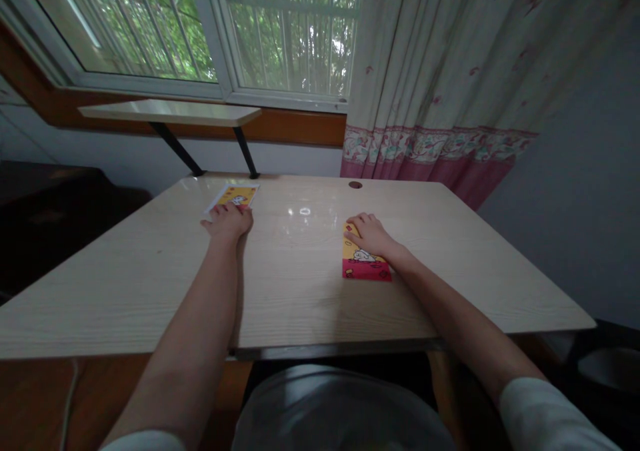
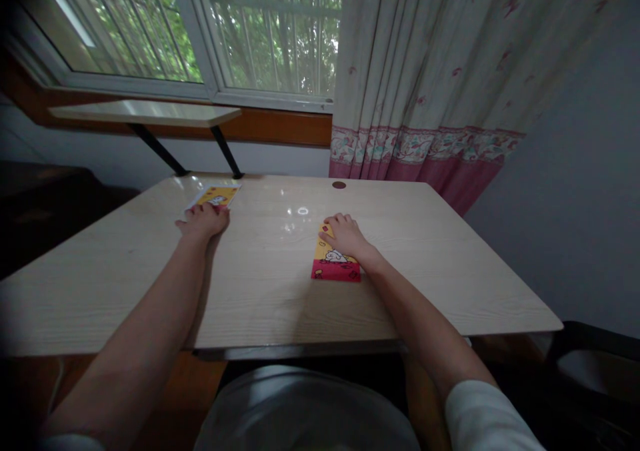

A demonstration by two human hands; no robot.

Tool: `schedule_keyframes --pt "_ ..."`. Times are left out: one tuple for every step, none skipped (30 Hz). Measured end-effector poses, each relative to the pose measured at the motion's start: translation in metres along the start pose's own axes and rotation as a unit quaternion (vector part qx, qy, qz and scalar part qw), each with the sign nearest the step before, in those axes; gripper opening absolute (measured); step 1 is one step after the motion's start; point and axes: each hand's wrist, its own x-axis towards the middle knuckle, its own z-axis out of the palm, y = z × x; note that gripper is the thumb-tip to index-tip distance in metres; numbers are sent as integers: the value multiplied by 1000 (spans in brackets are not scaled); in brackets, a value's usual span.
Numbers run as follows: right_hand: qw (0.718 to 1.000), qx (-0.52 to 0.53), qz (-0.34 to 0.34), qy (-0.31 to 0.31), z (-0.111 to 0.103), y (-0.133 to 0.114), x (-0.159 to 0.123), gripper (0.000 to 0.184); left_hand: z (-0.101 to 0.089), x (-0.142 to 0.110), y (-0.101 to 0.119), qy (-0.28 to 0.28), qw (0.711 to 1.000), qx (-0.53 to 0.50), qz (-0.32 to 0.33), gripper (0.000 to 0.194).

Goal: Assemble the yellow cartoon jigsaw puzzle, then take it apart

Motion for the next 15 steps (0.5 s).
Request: schedule_keyframes --pt "1000 0 2 1 0 0 0 44 -1 0 0 -2 1000 -4 0 66" --pt "1000 0 3 1 0 0 0 45 -2 -1 1 -4 1000 -7 0 66" --pt "1000 -1 4 2 1 -1 0 44 -3 -1 1 -8 1000 -11 0 66" --pt "1000 0 4 3 0 -1 0 44 -4 -2 2 -10 1000 -15 -1 66" --pt "1000 0 3 5 0 -1 -1 44 -4 -3 2 -12 1000 -19 -1 66" --pt "1000 1 3 8 0 -1 -1 43 -5 -3 2 -12 1000 -24 -1 66" --pt "1000 2 3 11 0 -1 -1 43 -5 -4 2 -11 1000 -27 -1 66" --pt "1000 2 5 11 -1 -1 -1 42 -6 -4 2 -9 1000 -30 1 66" --pt "1000 1 6 10 -1 -1 -1 42 -5 -4 2 -8 999 -32 2 66" --pt "1000 -1 7 8 -1 -1 -1 42 -5 -4 2 -7 999 -32 4 66" --pt "1000 -2 9 5 -1 -1 -1 42 -5 -4 2 -9 999 -32 6 66" --pt "1000 -4 11 4 -1 -1 -1 42 -4 -4 2 -10 999 -32 7 66" --pt "1000 -4 13 4 0 -1 -1 42 -4 -4 1 -7 999 -31 7 65" --pt "1000 -5 17 7 0 -1 0 41 -3 -4 1 0 1000 -31 6 65" --pt "1000 -5 23 12 1 -1 0 41 -3 -5 2 12 999 -31 6 64"
